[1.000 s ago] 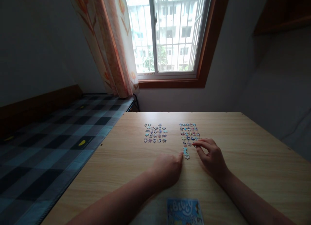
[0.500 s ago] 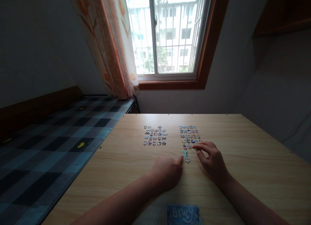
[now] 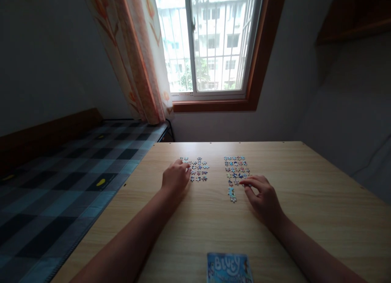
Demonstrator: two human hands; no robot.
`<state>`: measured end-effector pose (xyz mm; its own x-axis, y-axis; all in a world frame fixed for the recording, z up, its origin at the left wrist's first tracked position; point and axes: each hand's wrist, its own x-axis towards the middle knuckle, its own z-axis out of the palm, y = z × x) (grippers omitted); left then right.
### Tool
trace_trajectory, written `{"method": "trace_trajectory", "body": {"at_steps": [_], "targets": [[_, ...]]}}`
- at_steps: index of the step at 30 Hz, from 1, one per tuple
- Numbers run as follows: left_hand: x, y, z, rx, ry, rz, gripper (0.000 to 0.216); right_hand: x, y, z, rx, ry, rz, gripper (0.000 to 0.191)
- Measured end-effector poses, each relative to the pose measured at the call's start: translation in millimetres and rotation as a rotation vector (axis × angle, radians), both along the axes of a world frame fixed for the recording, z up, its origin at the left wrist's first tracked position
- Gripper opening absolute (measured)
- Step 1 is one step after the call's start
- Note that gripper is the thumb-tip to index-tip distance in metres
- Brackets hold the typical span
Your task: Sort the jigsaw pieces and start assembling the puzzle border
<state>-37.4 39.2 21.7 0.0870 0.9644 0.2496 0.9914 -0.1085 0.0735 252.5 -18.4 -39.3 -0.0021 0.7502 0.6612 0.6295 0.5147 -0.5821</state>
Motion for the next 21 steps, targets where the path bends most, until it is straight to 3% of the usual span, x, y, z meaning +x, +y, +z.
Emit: {"method": "trace_trajectory", "body": {"at_steps": [21], "targets": [[-10.8,11.3,-10.7,-0.073,0.038,0.046,0.03,-1.7,0.4,3.8,-0.02,0.029,-0.004,0.02]]}}
